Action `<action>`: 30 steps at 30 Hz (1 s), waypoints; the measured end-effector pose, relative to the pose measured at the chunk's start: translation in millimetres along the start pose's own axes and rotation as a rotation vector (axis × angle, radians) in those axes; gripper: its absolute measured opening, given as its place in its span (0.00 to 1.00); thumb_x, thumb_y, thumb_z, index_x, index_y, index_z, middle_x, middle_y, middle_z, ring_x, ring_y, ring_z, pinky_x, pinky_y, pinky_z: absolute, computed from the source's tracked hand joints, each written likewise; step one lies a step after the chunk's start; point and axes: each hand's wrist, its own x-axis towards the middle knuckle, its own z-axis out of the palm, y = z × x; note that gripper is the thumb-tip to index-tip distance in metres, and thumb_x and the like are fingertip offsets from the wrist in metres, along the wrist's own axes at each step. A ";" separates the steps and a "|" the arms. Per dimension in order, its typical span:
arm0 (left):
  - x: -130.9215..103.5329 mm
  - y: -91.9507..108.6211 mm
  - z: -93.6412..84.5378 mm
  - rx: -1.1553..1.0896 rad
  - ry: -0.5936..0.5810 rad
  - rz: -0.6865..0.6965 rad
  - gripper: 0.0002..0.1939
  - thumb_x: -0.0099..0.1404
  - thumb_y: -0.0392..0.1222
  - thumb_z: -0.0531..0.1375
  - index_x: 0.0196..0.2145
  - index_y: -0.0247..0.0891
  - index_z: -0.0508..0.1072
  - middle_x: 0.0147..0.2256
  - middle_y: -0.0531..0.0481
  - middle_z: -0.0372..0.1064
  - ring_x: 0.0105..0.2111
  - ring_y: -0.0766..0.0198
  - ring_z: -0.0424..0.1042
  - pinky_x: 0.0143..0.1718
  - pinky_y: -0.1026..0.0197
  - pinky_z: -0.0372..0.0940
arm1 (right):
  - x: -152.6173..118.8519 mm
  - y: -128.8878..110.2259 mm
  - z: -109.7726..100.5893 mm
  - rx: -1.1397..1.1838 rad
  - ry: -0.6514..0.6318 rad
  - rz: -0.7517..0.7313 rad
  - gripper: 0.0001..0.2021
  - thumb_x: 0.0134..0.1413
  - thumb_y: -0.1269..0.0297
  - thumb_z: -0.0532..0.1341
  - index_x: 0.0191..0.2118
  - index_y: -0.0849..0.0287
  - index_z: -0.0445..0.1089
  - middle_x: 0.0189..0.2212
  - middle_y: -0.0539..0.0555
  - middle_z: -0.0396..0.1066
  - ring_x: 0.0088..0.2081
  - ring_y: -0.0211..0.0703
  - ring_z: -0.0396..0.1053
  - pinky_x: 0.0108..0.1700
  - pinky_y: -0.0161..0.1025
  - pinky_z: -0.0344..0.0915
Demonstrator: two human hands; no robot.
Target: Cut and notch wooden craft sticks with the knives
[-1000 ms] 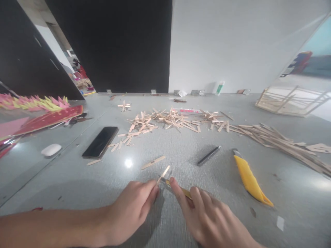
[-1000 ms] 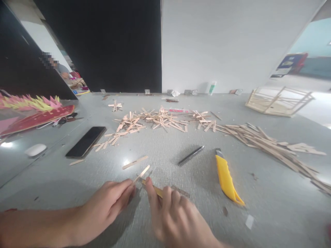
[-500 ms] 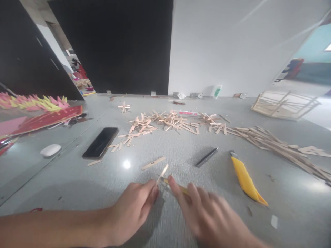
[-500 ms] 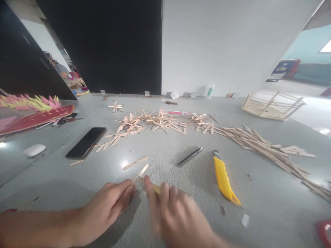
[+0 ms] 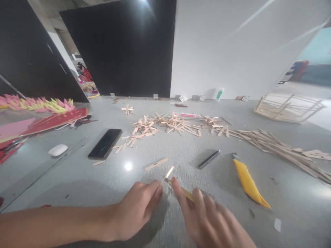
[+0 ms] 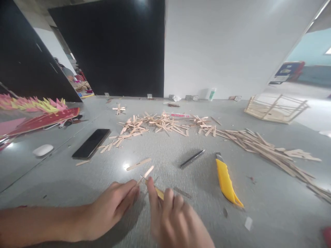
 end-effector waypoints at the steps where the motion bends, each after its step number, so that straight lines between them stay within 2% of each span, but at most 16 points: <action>1: -0.1 -0.2 0.3 0.004 0.001 0.005 0.16 0.80 0.43 0.44 0.31 0.44 0.54 0.22 0.61 0.51 0.19 0.67 0.50 0.25 0.60 0.49 | -1.8 -8.0 -4.2 -0.018 -0.017 0.041 0.32 0.53 0.83 0.55 0.66 0.75 0.65 0.25 0.53 0.66 0.19 0.40 0.61 0.18 0.38 0.57; 3: 0.2 -0.5 -0.1 0.008 0.022 0.009 0.16 0.80 0.43 0.44 0.31 0.44 0.54 0.22 0.61 0.51 0.19 0.67 0.51 0.25 0.60 0.49 | -0.8 -8.5 -4.2 0.019 -0.036 0.022 0.34 0.51 0.82 0.56 0.67 0.74 0.64 0.27 0.54 0.67 0.21 0.41 0.64 0.20 0.38 0.60; 5: 0.9 -1.0 -1.6 0.011 0.051 0.014 0.16 0.80 0.42 0.42 0.31 0.44 0.53 0.23 0.61 0.51 0.20 0.67 0.52 0.26 0.60 0.50 | 4.1 8.4 5.7 0.080 -0.033 -0.067 0.35 0.52 0.81 0.57 0.68 0.69 0.63 0.30 0.55 0.70 0.26 0.45 0.69 0.23 0.40 0.64; 7: 1.4 -1.7 -2.8 0.012 0.059 0.030 0.15 0.80 0.42 0.42 0.32 0.44 0.53 0.23 0.61 0.52 0.20 0.67 0.52 0.26 0.60 0.51 | 8.9 30.0 18.7 0.092 0.010 -0.142 0.35 0.56 0.82 0.55 0.70 0.64 0.60 0.30 0.53 0.69 0.27 0.44 0.69 0.24 0.40 0.65; 10: 0.2 -3.4 -2.7 0.019 0.055 0.053 0.15 0.80 0.42 0.42 0.32 0.44 0.53 0.22 0.61 0.51 0.20 0.67 0.52 0.26 0.61 0.51 | 10.4 46.1 28.6 0.080 0.057 -0.183 0.34 0.61 0.83 0.53 0.72 0.65 0.56 0.28 0.51 0.67 0.24 0.43 0.67 0.23 0.40 0.65; 14: -3.3 -6.0 0.8 0.036 0.059 0.061 0.15 0.80 0.41 0.42 0.32 0.44 0.53 0.22 0.61 0.50 0.19 0.68 0.51 0.25 0.61 0.49 | 7.4 31.5 17.9 0.073 0.060 -0.178 0.32 0.61 0.83 0.53 0.71 0.71 0.58 0.27 0.52 0.68 0.23 0.43 0.68 0.21 0.40 0.66; 20: -6.1 -5.8 4.9 0.076 0.097 0.087 0.13 0.78 0.38 0.45 0.33 0.43 0.55 0.23 0.61 0.51 0.20 0.68 0.52 0.25 0.61 0.49 | 8.0 7.6 0.9 0.081 0.041 -0.058 0.28 0.60 0.83 0.52 0.66 0.76 0.64 0.27 0.55 0.68 0.22 0.42 0.69 0.18 0.39 0.67; 27: -8.7 -1.2 4.8 0.129 0.162 0.158 0.12 0.79 0.36 0.44 0.36 0.43 0.60 0.25 0.58 0.61 0.21 0.67 0.58 0.29 0.62 0.56 | 11.2 22.4 7.3 0.047 0.144 -0.095 0.26 0.65 0.80 0.54 0.67 0.72 0.65 0.25 0.50 0.65 0.22 0.40 0.65 0.23 0.40 0.65; 30: -10.5 1.1 3.2 0.208 0.211 0.211 0.12 0.78 0.34 0.45 0.36 0.43 0.62 0.24 0.58 0.63 0.22 0.66 0.61 0.29 0.63 0.58 | 14.1 37.1 13.7 0.074 0.195 -0.177 0.26 0.66 0.79 0.55 0.68 0.70 0.64 0.24 0.48 0.62 0.22 0.40 0.61 0.24 0.41 0.59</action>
